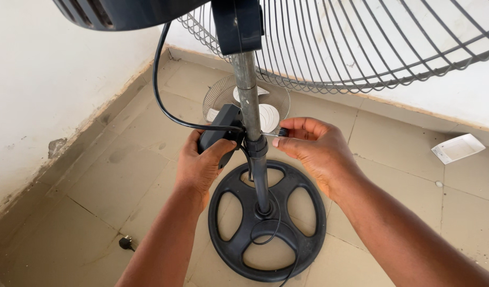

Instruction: The person assembles a standing fan by attaching the fan head to the pole and securing it with a knob. They then attach a control box to the pole and tighten it in place.

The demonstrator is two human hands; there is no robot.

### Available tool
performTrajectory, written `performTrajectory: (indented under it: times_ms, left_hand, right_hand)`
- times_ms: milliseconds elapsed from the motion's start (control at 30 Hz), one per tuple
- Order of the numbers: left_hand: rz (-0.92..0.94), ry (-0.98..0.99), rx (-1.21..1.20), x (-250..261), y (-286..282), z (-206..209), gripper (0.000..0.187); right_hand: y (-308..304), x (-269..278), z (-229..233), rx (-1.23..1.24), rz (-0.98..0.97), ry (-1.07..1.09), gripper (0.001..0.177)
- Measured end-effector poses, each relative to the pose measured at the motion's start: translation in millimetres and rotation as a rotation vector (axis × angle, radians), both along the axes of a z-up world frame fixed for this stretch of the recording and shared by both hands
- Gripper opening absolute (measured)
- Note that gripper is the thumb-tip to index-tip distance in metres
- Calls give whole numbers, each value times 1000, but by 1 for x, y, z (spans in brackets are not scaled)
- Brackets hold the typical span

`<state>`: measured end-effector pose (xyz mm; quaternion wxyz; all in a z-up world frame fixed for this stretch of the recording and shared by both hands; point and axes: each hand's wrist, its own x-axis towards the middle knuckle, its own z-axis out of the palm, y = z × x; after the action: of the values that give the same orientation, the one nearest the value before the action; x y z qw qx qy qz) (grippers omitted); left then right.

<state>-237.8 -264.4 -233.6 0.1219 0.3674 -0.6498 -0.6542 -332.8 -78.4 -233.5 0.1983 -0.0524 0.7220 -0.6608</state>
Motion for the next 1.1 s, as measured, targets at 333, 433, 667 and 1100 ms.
performTrajectory:
  times_ms: [333,433,667,1100]
  left_hand:
    - [83,16,30,1,3,-10,69]
    - [131,2,31,-1,3,-10,70]
    - [48,8,41,2,4,-10,63]
    - [-59,-68,52,2,-7,2,78]
  right_hand:
    - [-13,4,5,76,15,-9,41]
    - [-15,3,6,125,41,37,40]
    - [-26,-1,0,103,58,89,40]
    - [-24,-5,6,127,78,67,41]
